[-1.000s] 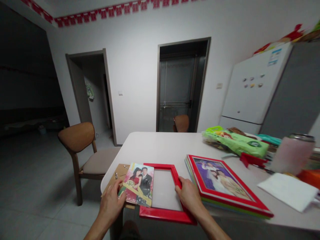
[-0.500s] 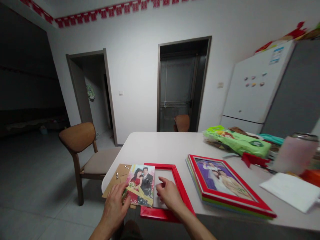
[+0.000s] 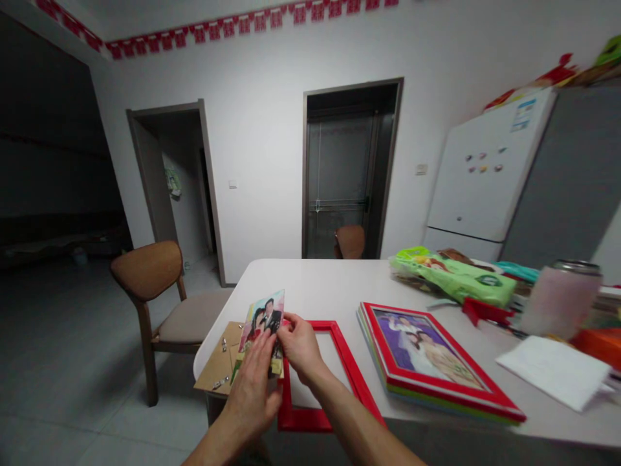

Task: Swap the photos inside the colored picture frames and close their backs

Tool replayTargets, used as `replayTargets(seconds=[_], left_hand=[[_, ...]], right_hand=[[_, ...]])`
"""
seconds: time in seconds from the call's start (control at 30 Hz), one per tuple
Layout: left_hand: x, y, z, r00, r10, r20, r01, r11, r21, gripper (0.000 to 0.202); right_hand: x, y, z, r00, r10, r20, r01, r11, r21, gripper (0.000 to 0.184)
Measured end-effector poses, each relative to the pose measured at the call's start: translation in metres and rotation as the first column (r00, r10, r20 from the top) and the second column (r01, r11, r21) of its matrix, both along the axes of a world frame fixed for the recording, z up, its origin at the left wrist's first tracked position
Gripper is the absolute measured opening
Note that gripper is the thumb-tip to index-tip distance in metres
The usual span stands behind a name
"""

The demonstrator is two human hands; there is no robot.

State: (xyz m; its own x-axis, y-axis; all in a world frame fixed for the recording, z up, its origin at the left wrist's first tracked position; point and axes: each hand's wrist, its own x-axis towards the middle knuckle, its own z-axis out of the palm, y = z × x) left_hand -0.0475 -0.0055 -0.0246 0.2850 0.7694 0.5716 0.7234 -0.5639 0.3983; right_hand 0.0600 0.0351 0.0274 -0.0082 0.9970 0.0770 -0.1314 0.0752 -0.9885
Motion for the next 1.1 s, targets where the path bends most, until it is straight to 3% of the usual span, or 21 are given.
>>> replayTargets(seconds=[0.13, 0.23, 0.33, 0.43, 0.5, 0.53, 0.6, 0.67, 0.73, 0.8, 0.9, 1.1], left_hand=[[-0.002, 0.004, 0.007, 0.989, -0.034, 0.142, 0.026, 0.998, 0.059, 0.061], [0.000, 0.006, 0.012, 0.903, -0.058, 0.426, 0.053, 0.998, 0.024, 0.043], [0.013, 0.005, 0.015, 0.649, 0.067, 0.758, 0.065, 0.987, -0.143, 0.031], [0.031, 0.004, 0.012, 0.361, 0.149, 0.921, 0.234, 0.941, -0.244, 0.036], [0.039, 0.003, 0.009, 0.273, 0.138, 0.952, 0.344, 0.910, -0.231, 0.042], [0.040, 0.003, 0.007, 0.267, 0.126, 0.955, 0.377, 0.899, -0.224, 0.045], [0.038, 0.003, 0.003, 0.344, 0.128, 0.930, 0.391, 0.881, -0.266, 0.052], [0.032, 0.000, -0.003, 0.540, 0.152, 0.828, 0.320, 0.873, -0.369, 0.056], [0.026, -0.005, -0.009, 0.771, 0.158, 0.617, 0.193, 0.865, -0.463, 0.060], [0.025, -0.011, -0.013, 0.920, 0.116, 0.375, 0.093, 0.864, -0.495, 0.064], [0.027, -0.019, -0.016, 0.988, 0.041, 0.148, 0.038, 0.869, -0.493, 0.064], [0.024, -0.025, -0.009, 0.998, -0.053, -0.044, 0.024, 0.864, -0.504, 0.065]], right_hand=[[0.003, -0.004, 0.014, 0.996, 0.051, -0.072, -0.052, 0.999, -0.015, 0.038], [0.012, -0.010, 0.008, 0.992, 0.038, -0.116, -0.040, 0.999, -0.012, 0.041], [0.025, -0.014, -0.015, 0.991, -0.101, -0.088, 0.088, 0.986, -0.145, 0.036], [0.038, -0.014, -0.039, 0.982, -0.102, -0.158, 0.059, 0.965, -0.257, 0.030], [0.049, -0.011, -0.045, 0.966, -0.104, -0.237, 0.054, 0.977, -0.208, 0.033], [0.056, -0.009, -0.045, 0.962, -0.124, -0.245, 0.082, 0.981, -0.177, 0.036], [0.073, -0.002, -0.042, 0.970, -0.173, -0.168, 0.148, 0.977, -0.152, 0.043], [0.090, 0.005, -0.037, 0.981, -0.194, -0.002, 0.192, 0.970, -0.151, 0.045], [0.102, 0.013, -0.036, 0.956, -0.204, 0.209, 0.235, 0.962, -0.136, 0.045], [0.107, 0.020, -0.040, 0.892, -0.196, 0.407, 0.256, 0.962, -0.099, 0.043], [0.106, 0.029, -0.049, 0.807, -0.155, 0.571, 0.245, 0.966, -0.084, 0.039], [0.100, 0.037, -0.057, 0.674, -0.149, 0.724, 0.261, 0.964, -0.044, 0.034]])
